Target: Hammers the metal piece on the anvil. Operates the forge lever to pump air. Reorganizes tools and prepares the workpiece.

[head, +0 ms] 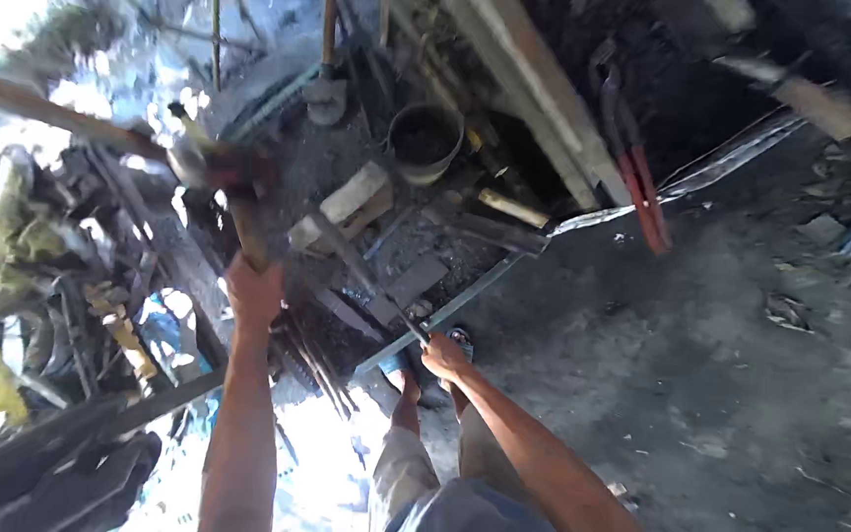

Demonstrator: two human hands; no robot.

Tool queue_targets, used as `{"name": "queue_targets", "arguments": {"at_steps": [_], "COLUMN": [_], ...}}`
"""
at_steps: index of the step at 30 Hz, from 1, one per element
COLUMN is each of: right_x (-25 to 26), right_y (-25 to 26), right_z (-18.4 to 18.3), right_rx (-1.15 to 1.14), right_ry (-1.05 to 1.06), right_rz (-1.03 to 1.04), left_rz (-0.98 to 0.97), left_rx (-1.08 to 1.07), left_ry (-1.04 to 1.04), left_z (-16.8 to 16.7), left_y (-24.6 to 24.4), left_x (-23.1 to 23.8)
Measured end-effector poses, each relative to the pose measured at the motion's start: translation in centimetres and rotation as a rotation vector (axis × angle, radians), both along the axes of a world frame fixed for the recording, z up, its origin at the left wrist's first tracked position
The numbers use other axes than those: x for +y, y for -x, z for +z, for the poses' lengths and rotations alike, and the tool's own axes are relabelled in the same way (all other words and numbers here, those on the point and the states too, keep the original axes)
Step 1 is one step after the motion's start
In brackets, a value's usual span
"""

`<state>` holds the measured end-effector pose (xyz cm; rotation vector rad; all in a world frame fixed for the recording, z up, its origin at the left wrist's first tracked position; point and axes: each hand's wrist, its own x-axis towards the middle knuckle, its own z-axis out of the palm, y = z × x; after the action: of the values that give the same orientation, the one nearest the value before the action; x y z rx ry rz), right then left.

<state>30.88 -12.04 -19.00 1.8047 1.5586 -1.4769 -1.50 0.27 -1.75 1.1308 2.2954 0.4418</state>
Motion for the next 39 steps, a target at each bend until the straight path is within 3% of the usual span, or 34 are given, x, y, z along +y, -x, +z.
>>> {"name": "queue_targets", "arguments": {"at_steps": [3, 6, 8, 9, 11, 12, 14, 15, 16, 18, 20, 22, 25, 27, 28, 30, 32, 34, 35, 36, 39], "right_x": [2.3, 3.3, 3.6, 3.5, 3.3, 3.4, 3.3, 3.5, 3.5, 5.8, 5.4, 8.0, 8.4, 9.0, 9.1, 9.2, 9.2, 9.5, 9.2, 9.6, 8.9], "right_y": [1.7, 2.4, 2.7, 2.7, 2.7, 2.7, 2.4, 2.3, 2.3, 3.1, 3.8, 5.0, 5.3, 5.6, 5.7, 5.6, 5.7, 5.3, 4.9, 4.6, 4.9], "right_z": [0.1, 0.3, 0.3, 0.1, -0.4, -0.6, -0.9, -0.9, -0.7, 0.2, 0.6, 0.8, 1.1, 1.2, 1.1, 0.9, 1.2, 1.4, 1.4, 1.5, 1.5], "right_rx": [-0.002, -0.020, -0.013, -0.011, -0.014, -0.012, -0.005, 0.006, 0.015, 0.034, 0.055, 0.058, 0.018, 0.016, 0.014, 0.004, 0.003, 0.008, 0.011, 0.011, -0.004], "right_ry": [-0.034, -0.008, -0.009, -0.012, -0.013, -0.008, -0.012, -0.022, -0.025, -0.024, 0.011, -0.026, -0.010, -0.013, -0.008, -0.005, 0.013, 0.009, 0.011, 0.002, -0.014], "right_rz": [0.020, 0.043, 0.040, 0.039, 0.039, 0.039, 0.034, 0.024, 0.015, 0.030, 0.072, 0.086, 0.075, 0.067, 0.068, 0.083, 0.100, 0.080, 0.072, 0.063, 0.046], "left_rz": [0.010, -0.131, -0.210, -0.206, -0.113, -0.050, -0.024, -0.058, -0.078, -0.051, 0.001, 0.021, -0.073, -0.137, -0.144, -0.101, -0.009, -0.023, -0.006, 0.030, 0.132], "left_rx": [-0.081, -0.227, -0.320, -0.327, -0.192, -0.071, 0.062, 0.048, 0.031, 0.000, -0.056, -0.130, -0.262, -0.276, -0.256, -0.111, 0.071, 0.018, -0.017, -0.035, -0.094], "left_ry": [-0.482, -0.920, -1.141, -1.194, -1.104, -0.902, -0.243, 0.006, 0.154, 0.105, -0.089, -0.397, -0.877, -1.106, -1.173, -1.074, -0.503, 0.031, 0.143, 0.138, -0.122], "left_z": [8.6, 15.8, 18.1, 17.5, 11.1, 5.8, -4.7, -8.1, -9.5, -6.5, -0.5, 5.6, 11.6, 13.8, 13.2, 7.0, -2.5, -9.6, -10.4, -8.9, -0.1], "left_y": [0.2, -0.4, -1.1, -1.8, -2.9, -3.1, -2.4, -1.6, -1.0, -0.9, -1.8, -2.1, -3.0, -3.4, -3.6, -3.7, -3.1, -1.2, -0.4, -0.1, 0.9], "left_x": [1.4, 3.0, 5.0, 5.6, 4.6, 2.8, -1.3, -1.7, -1.6, 0.0, -0.7, 1.4, 3.0, 4.8, 5.4, 4.4, -0.3, -2.3, -2.6, -1.7, -1.7]}}
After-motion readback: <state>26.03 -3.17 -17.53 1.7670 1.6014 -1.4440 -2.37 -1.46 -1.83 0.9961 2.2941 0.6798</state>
